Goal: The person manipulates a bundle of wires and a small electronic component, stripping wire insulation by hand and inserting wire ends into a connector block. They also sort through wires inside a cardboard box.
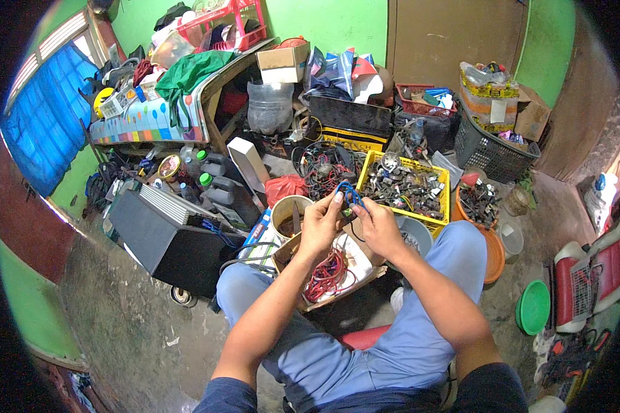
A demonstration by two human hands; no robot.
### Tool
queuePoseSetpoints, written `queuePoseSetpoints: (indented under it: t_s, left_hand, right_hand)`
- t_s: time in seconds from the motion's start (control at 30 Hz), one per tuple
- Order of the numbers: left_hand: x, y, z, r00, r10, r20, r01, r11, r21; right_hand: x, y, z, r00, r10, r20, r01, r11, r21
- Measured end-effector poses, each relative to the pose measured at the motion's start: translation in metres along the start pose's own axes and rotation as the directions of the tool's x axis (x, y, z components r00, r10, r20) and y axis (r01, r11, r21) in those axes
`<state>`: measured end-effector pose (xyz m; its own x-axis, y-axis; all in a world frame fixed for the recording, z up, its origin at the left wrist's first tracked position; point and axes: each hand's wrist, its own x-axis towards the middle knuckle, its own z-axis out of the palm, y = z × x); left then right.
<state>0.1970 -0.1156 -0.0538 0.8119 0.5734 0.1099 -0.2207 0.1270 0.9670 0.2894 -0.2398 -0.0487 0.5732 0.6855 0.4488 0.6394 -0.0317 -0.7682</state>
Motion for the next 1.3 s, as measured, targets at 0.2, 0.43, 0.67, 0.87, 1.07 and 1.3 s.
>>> queuePoseSetpoints:
  t_s: [0.2, 0.43, 0.67, 0.87, 1.07, 1.3]
  left_hand:
    - [0.003, 0.008, -0.004, 0.973, -0.075, 0.217, 0.129, 0.96, -0.249]
    - [0.009, 0.004, -0.013, 0.938, -0.057, 0.343, 0.165, 0.942, -0.293]
    - [0.007, -0.008, -0.008, 0.951, -0.057, 0.305, 0.136, 0.959, -0.247]
    - [0.0, 0.008, -0.002, 0.942, -0.087, 0.324, 0.16, 0.966, -0.205]
    - [0.001, 0.005, -0.003, 0.957, -0.036, 0.289, 0.101, 0.972, -0.213]
    - [0.006, -0.001, -0.001, 0.969, 0.182, 0.168, -0.187, 0.982, 0.014]
  right_hand:
    - [0.003, 0.001, -0.007, 0.998, -0.023, 0.052, 0.023, 1.0, 0.006]
    - [0.007, 0.007, -0.008, 0.978, -0.201, 0.055, 0.207, 0.965, -0.159]
    - [0.004, 0.009, -0.011, 0.966, -0.185, 0.181, 0.215, 0.963, -0.161]
    - [0.0, 0.018, -0.009, 0.953, -0.072, 0.294, 0.126, 0.977, -0.171]
    - [-0.001, 0.02, 0.002, 0.961, -0.075, 0.266, 0.115, 0.984, -0.138]
    - [0.0, 0.017, 0.012, 0.942, 0.079, 0.327, -0.027, 0.986, -0.162]
